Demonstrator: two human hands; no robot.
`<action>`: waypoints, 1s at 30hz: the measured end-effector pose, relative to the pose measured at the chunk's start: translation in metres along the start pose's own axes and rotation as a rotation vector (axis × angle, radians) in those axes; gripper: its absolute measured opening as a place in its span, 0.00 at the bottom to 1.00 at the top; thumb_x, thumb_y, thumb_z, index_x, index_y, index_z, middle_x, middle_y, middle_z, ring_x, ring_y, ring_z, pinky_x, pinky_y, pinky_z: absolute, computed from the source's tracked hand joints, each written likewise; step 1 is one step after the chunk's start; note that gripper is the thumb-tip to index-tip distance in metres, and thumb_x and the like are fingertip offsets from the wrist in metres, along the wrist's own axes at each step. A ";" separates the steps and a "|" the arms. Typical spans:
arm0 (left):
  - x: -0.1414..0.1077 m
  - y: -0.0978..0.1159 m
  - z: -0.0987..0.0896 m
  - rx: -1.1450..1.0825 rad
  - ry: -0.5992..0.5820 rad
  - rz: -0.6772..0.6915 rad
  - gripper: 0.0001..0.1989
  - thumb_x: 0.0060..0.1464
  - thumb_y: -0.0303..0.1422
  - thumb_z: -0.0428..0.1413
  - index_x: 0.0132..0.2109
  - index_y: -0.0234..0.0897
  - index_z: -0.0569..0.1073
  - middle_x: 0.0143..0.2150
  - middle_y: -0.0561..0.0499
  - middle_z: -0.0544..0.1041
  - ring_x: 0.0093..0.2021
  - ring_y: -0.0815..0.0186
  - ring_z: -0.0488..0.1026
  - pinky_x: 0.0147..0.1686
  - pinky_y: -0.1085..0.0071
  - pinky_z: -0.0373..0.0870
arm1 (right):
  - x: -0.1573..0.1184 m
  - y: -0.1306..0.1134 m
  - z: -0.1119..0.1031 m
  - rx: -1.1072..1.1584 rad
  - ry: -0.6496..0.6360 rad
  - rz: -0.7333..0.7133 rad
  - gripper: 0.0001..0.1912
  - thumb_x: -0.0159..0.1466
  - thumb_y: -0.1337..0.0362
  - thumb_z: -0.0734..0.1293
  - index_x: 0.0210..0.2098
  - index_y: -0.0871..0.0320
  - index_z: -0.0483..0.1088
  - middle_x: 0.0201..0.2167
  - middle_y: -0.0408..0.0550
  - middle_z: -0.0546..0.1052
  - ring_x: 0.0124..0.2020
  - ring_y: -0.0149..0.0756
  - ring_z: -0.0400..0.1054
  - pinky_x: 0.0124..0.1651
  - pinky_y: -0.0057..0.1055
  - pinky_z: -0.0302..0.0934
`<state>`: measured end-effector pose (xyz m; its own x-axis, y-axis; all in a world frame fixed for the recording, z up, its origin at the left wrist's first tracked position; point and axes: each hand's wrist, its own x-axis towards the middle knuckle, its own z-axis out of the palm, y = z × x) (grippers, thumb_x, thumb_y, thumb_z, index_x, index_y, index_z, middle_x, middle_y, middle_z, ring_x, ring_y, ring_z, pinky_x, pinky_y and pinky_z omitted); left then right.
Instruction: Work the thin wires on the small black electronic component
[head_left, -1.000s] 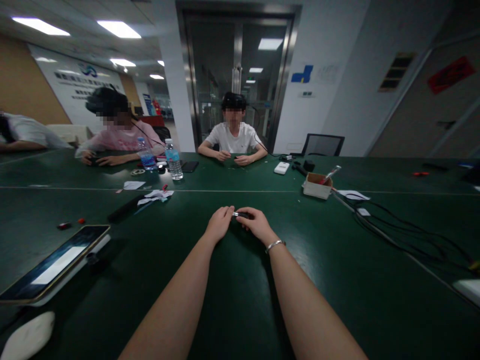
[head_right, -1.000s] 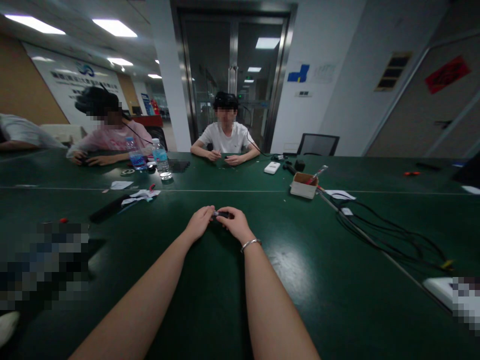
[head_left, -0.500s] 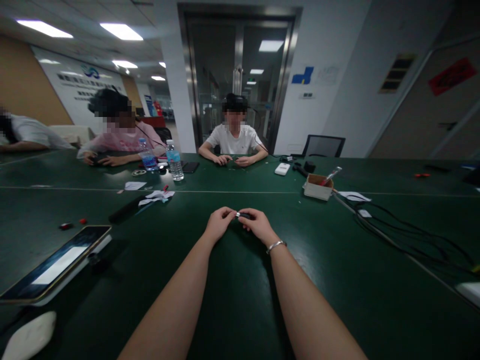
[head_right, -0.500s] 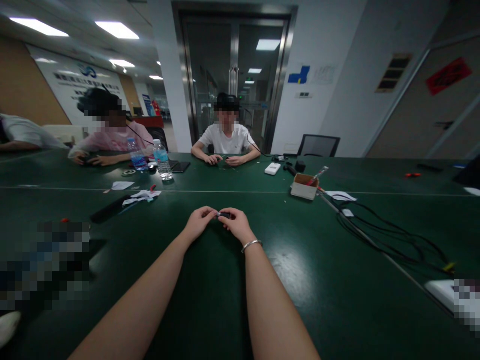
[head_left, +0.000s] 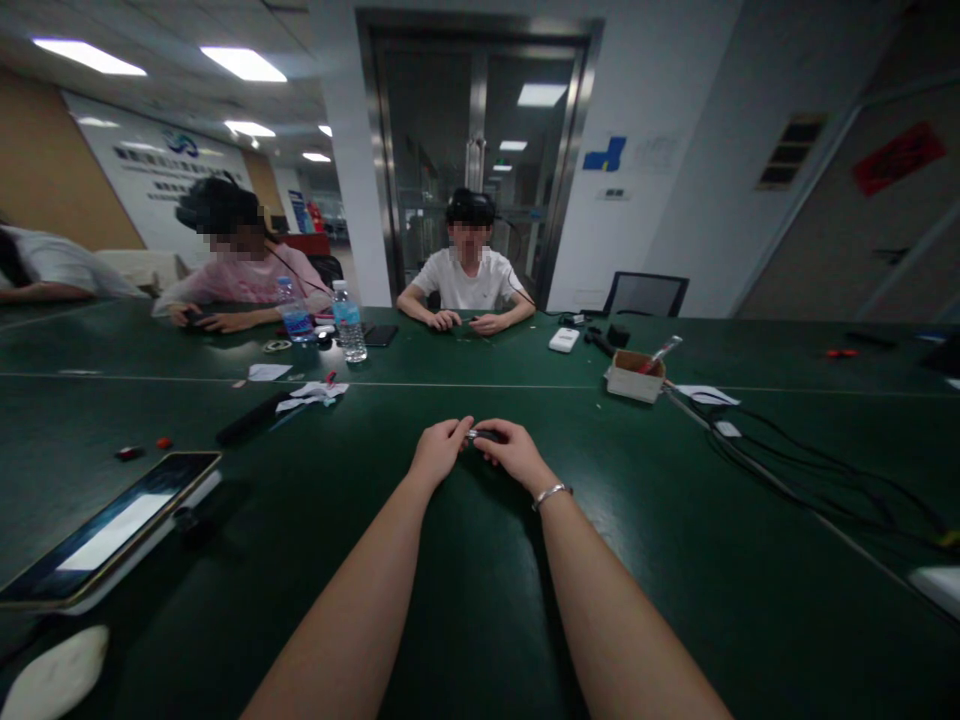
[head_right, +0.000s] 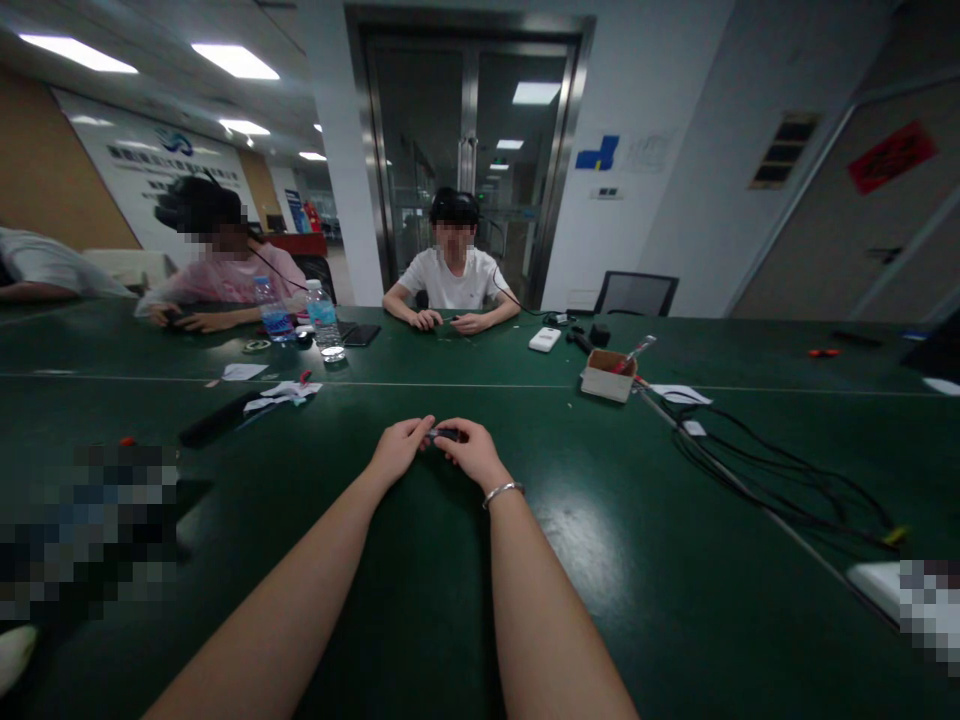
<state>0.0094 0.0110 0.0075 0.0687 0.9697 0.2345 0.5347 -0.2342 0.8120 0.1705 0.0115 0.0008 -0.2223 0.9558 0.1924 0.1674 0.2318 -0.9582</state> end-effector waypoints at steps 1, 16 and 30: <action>0.000 0.000 0.000 -0.036 0.004 0.004 0.25 0.56 0.51 0.43 0.29 0.37 0.72 0.25 0.52 0.72 0.28 0.67 0.68 0.29 0.71 0.60 | 0.000 0.000 0.000 0.001 0.008 0.004 0.15 0.53 0.64 0.69 0.41 0.61 0.73 0.22 0.42 0.72 0.19 0.25 0.63 0.20 0.21 0.57; 0.004 -0.007 0.001 -0.326 0.034 0.121 0.12 0.50 0.36 0.57 0.42 0.39 0.71 0.29 0.54 0.71 0.30 0.69 0.69 0.33 0.72 0.66 | 0.001 0.000 0.000 -0.037 0.049 -0.003 0.16 0.53 0.61 0.70 0.41 0.61 0.73 0.23 0.42 0.71 0.17 0.24 0.60 0.20 0.23 0.55; 0.007 -0.014 0.004 -0.428 -0.009 0.078 0.11 0.48 0.39 0.58 0.37 0.36 0.72 0.32 0.50 0.76 0.34 0.66 0.73 0.36 0.70 0.68 | 0.001 -0.001 -0.004 0.185 0.076 0.026 0.15 0.55 0.67 0.66 0.42 0.62 0.70 0.22 0.41 0.71 0.18 0.24 0.63 0.22 0.22 0.57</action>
<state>0.0063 0.0209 -0.0043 0.1037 0.9480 0.3008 0.1299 -0.3128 0.9409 0.1745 0.0128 0.0025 -0.1462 0.9736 0.1754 -0.0086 0.1761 -0.9843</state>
